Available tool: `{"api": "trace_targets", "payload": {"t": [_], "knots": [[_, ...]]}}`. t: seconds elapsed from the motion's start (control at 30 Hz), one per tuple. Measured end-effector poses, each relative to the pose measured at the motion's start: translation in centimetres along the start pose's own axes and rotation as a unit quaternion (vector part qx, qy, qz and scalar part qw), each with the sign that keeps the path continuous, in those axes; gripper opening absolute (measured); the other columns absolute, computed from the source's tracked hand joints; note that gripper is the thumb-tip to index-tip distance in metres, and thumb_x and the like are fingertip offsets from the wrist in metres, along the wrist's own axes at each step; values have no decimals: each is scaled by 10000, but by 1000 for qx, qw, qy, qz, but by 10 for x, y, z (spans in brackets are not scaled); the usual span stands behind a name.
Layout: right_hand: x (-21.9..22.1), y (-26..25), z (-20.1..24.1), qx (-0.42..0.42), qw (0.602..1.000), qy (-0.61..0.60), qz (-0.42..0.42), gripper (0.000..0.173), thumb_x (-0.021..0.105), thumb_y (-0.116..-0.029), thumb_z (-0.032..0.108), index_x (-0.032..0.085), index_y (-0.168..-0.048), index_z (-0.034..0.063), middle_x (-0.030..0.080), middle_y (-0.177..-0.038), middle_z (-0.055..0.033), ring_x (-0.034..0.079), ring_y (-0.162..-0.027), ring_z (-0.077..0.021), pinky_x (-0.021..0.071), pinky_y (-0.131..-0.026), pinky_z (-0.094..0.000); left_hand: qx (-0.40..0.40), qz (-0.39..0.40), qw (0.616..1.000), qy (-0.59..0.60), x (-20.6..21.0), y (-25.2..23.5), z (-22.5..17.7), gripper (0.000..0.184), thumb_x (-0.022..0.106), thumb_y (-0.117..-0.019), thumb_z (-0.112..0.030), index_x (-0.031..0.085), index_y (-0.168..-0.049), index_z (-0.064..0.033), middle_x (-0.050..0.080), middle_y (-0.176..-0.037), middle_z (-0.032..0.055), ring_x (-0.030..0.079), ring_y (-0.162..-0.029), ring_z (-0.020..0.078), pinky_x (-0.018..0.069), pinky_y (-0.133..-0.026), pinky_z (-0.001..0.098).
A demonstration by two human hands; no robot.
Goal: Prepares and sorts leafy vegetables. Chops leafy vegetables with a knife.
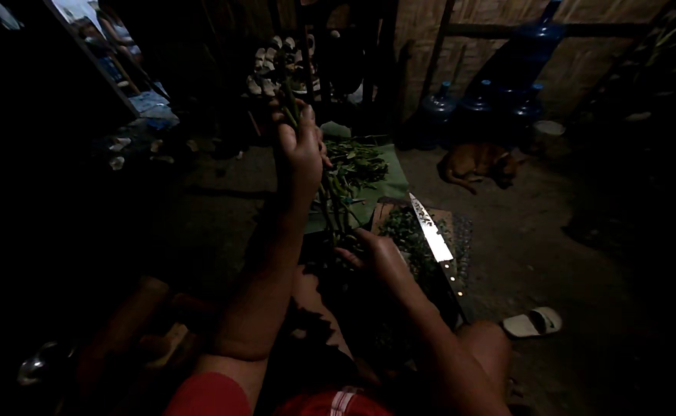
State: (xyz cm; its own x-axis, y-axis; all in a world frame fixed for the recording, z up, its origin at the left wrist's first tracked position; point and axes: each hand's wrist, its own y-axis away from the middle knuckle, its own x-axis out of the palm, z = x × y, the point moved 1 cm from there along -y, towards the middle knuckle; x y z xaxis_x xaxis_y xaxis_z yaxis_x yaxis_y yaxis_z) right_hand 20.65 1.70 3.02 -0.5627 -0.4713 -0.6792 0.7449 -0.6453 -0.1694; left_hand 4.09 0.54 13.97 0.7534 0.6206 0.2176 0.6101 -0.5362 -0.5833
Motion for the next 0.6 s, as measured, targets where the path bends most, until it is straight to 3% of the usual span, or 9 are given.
{"api": "trace_targets", "payload": {"t": [0.13, 0.23, 0.4, 0.6], "knots": [[5, -9, 10, -14, 1000, 28, 6, 210, 619, -1010, 235, 677, -1092, 51, 691, -856, -120, 685, -789, -270, 566, -734, -481, 9, 5, 1000, -6, 7, 9, 2, 92, 376, -1121, -168, 412, -1168, -97, 446, -693, -46, 490, -488, 64, 517, -464, 236], [5, -14, 9, 19, 998, 65, -4, 348, 623, -1008, 386, 673, -1177, 86, 709, -890, -119, 702, -825, -284, 574, -757, -511, 10, 5, 1000, -1, 9, 12, 5, 102, 382, -1117, -167, 408, -1191, -101, 458, -699, -39, 493, -486, 70, 514, -453, 238], [7, -16, 10, 22, 996, 89, -9, 245, 626, -991, 292, 681, -1050, 61, 690, -835, -128, 688, -793, -308, 548, -710, -520, 23, -13, 1000, 4, 12, 15, 5, 122, 379, -1117, -175, 431, -1186, -89, 426, -685, -47, 451, -487, 64, 476, -457, 227], [-4, -20, 10, 46, 996, 61, 45, 289, 600, -1027, 297, 681, -1114, 34, 694, -900, -152, 684, -857, -312, 546, -793, -520, 65, 23, 998, -11, 19, 33, 4, 174, 361, -1110, -208, 459, -1182, -84, 436, -686, -55, 438, -502, 65, 426, -455, 230]]}}
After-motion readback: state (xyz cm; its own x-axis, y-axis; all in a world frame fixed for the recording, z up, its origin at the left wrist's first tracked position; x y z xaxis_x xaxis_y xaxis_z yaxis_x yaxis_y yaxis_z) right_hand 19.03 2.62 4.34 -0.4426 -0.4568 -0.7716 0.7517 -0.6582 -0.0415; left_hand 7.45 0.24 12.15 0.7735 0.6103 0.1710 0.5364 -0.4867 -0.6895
